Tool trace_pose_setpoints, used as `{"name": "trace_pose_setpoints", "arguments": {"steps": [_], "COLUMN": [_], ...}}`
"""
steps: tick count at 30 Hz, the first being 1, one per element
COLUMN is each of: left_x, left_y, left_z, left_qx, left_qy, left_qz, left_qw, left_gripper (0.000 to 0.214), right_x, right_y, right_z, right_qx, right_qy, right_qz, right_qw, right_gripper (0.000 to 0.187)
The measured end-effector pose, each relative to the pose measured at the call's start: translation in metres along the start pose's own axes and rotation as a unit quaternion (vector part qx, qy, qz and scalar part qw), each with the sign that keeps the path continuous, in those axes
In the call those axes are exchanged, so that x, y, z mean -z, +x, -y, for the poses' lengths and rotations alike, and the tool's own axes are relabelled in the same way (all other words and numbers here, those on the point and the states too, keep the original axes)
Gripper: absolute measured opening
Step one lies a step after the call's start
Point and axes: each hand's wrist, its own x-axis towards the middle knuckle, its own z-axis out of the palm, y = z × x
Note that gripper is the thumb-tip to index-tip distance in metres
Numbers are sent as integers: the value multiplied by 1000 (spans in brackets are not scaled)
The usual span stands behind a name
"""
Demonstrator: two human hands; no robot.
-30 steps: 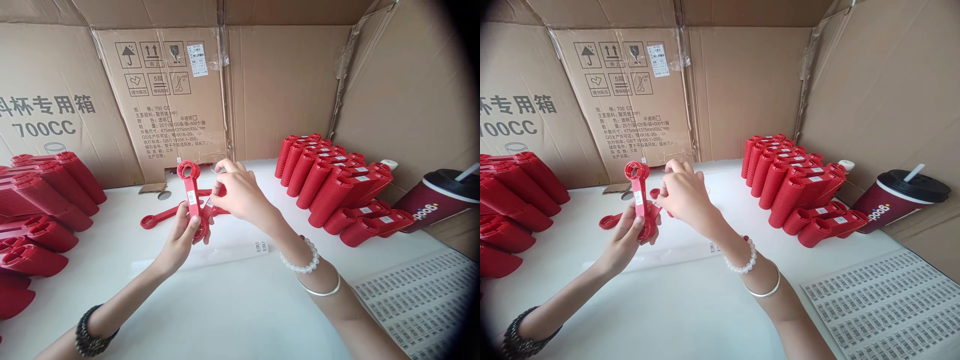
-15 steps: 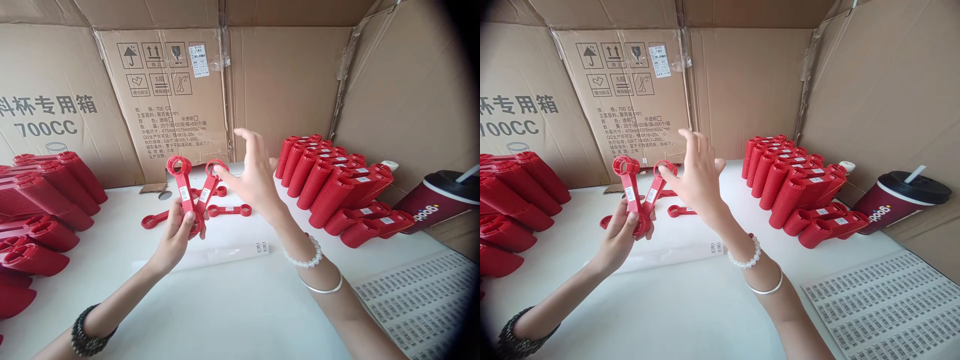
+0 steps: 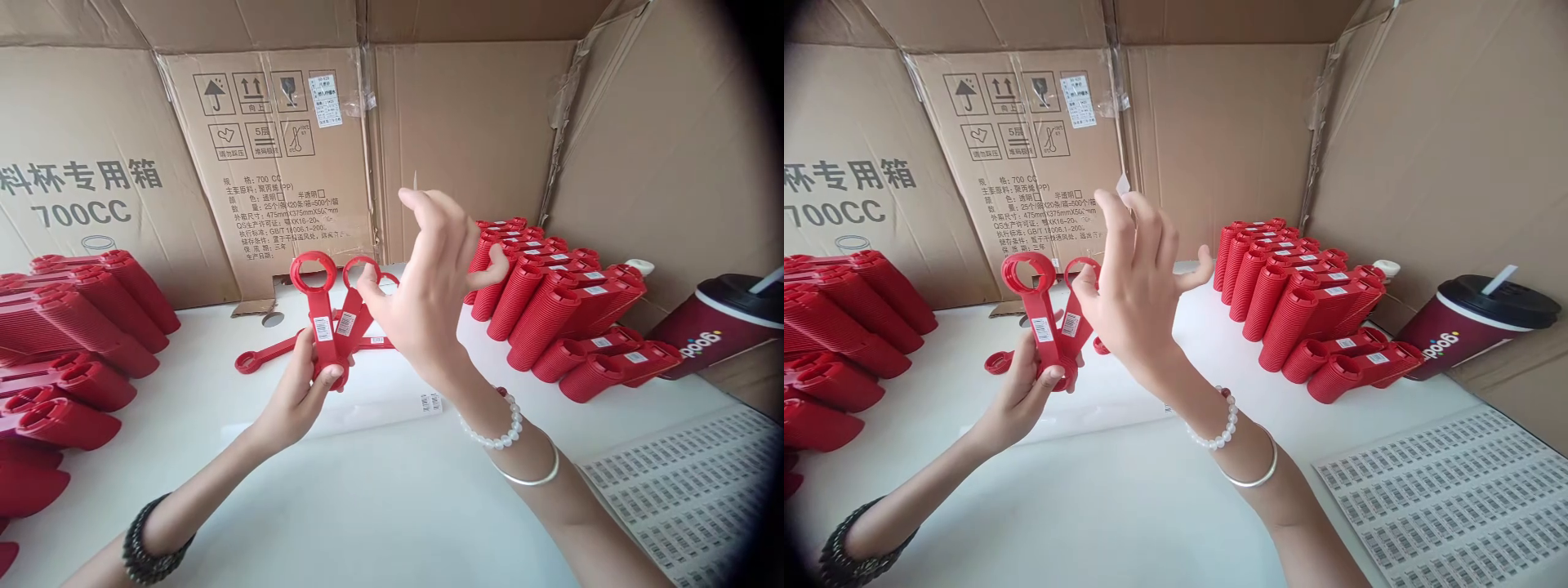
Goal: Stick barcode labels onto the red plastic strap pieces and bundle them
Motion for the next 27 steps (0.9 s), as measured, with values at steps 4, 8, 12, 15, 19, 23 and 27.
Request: {"name": "trace_pose_setpoints", "arguments": {"steps": [4, 8, 12, 15, 19, 23, 27], "left_x": [5, 5, 3, 2, 2, 1, -1], "left_y": [-2, 2, 7, 8, 7, 6, 6], "left_z": [-6, -6, -2, -1, 2, 4, 3], "left_qx": [28, 71, 94, 121, 126, 130, 138], "left_qy": [-3, -88, -159, -179, -175, -163, -160], "left_qz": [76, 108, 64, 46, 32, 12, -5], "left_qw": [997, 988, 981, 975, 976, 978, 977], "left_gripper": [25, 23, 21, 23, 24, 23, 25], "right_x": [7, 6, 10, 13, 11, 6, 4], "right_y": [1, 7, 12, 10, 5, 3, 1], "right_z": [0, -13, -23, -22, -17, -17, -17], "right_qx": [21, 51, 24, 5, -30, -43, -44], "right_qy": [28, 128, 280, 335, 298, 251, 231], "right_qz": [5, 68, 144, 270, 370, 377, 367], "right_qw": [999, 988, 949, 903, 879, 891, 900], "right_gripper": [55, 49, 42, 47, 47, 47, 48]}}
